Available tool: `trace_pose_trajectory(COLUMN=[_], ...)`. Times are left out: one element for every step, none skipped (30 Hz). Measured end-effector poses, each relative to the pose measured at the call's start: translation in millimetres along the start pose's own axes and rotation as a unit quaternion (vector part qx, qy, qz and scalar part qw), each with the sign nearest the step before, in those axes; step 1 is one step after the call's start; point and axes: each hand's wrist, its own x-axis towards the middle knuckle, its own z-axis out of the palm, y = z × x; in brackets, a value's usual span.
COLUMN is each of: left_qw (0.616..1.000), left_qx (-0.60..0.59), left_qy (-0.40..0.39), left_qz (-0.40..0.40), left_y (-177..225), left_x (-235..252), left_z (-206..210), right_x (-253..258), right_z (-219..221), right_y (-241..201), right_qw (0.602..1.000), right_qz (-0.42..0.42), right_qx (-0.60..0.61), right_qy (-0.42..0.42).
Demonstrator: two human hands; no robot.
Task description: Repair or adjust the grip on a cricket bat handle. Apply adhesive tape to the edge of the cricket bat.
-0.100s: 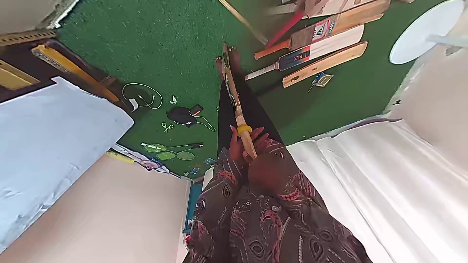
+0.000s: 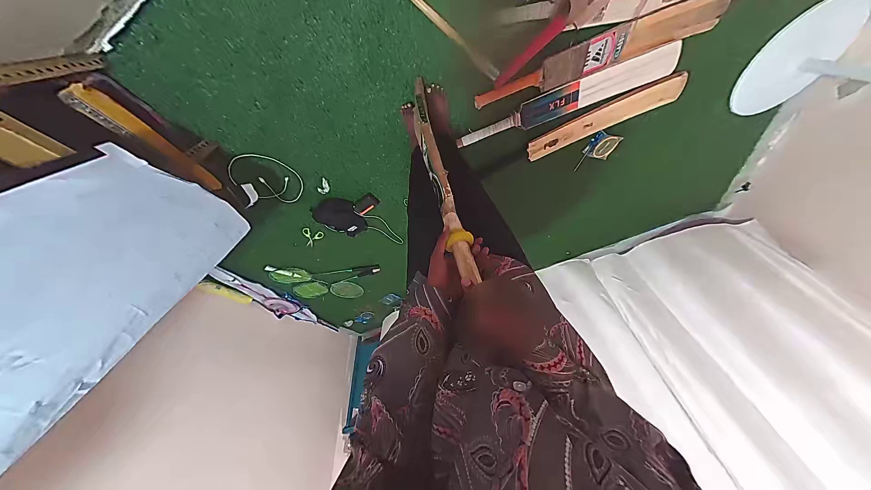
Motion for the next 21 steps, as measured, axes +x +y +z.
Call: trace_pose_trajectory(left_qw=[1.000, 1.000, 1.000, 1.000, 0.998, 0.996, 0.994, 0.994, 0.995, 0.997, 0.997, 0.997, 0.996, 0.995, 0.996, 0.997, 0.997, 0.997, 0.997, 0.996, 0.996], left_qx=[0.009, 0.016, 0.004, -0.025, -0.055, -0.079, -0.092, -0.087, -0.068, -0.036, -0.003, 0.023, 0.041, 0.041, 0.035, 0.019, -0.008, -0.036, -0.055, -0.074, -0.082], left_qy=[-0.002, -0.001, 0.001, -0.008, -0.023, -0.039, -0.053, -0.066, -0.076, -0.072, -0.070, -0.076, -0.083, -0.087, -0.085, -0.076, -0.067, -0.050, -0.031, -0.017, -0.014], left_qz=[0.000, 0.004, 0.001, -0.002, 0.000, 0.007, 0.014, 0.017, 0.018, 0.018, 0.016, 0.012, 0.003, -0.011, -0.018, -0.023, -0.032, -0.041, -0.047, -0.045, -0.045], left_y=[-2.9, -4.8, -5.6, -6.4, -6.2, -4.6, -1.1, 4.3, 11.9, 18.4, 21.9, 22.0, 20.0, 18.1, 16.9, 15.9, 13.4, 10.6, 7.4, 4.2, 2.5], left_x=[1.0, 0.2, -1.3, -0.3, 3.9, 9.8, 15.9, 21.7, 26.4, 31.2, 36.9, 42.2, 44.9, 45.0, 42.8, 37.7, 31.4, 24.4, 17.2, 11.7, 8.1], left_z=[-0.9, -1.9, -1.5, -1.6, -4.3, -10.1, -17.6, -25.1, -29.0, -28.8, -27.1, -25.3, -23.9, -23.4, -22.9, -21.4, -18.4, -13.9, -7.9, -3.4, -2.1], right_x=[-0.2, -1.6, -5.7, -14.3, -25.7, -33.1, -25.6, -14.1, -6.1, -1.7, -0.2, -0.6, -1.4, -1.9, -1.5, -0.9, 0.1, -0.1, -1.8, -4.6, -9.7], right_z=[-2.0, -1.2, 1.9, 6.6, 13.5, 19.3, 15.2, 9.6, 6.6, 4.9, 3.6, 1.9, 1.0, 2.3, 5.5, 8.7, 9.8, 9.5, 7.4, 7.2, 11.8], right_y=[0.3, -0.1, -4.5, -18.7, -44.0, -65.2, -45.3, -20.4, -5.6, 0.3, 1.0, -0.2, -0.8, -0.4, 0.8, 2.3, 4.7, 6.2, 5.8, 2.8, -6.6], right_qw=[1.000, 1.000, 1.000, 0.998, 0.990, 0.978, 0.989, 0.998, 1.000, 1.000, 1.000, 1.000, 1.000, 1.000, 1.000, 0.999, 0.999, 0.998, 0.998, 0.997, 0.996], right_qz=[0.006, 0.002, 0.000, 0.023, 0.090, 0.162, 0.097, 0.031, 0.002, -0.002, 0.003, 0.010, 0.015, 0.012, 0.005, 0.000, -0.001, -0.003, -0.012, -0.025, -0.020], right_qx=[0.002, 0.003, -0.006, -0.040, -0.089, -0.110, -0.094, -0.049, -0.010, 0.006, 0.008, 0.000, -0.010, -0.010, -0.005, -0.002, 0.004, 0.014, 0.018, 0.013, -0.002], right_qy=[0.006, 0.013, 0.026, 0.045, 0.061, 0.067, 0.059, 0.039, 0.016, 0.004, 0.003, 0.008, 0.014, 0.022, 0.027, 0.034, 0.045, 0.054, 0.058, 0.067, 0.085])
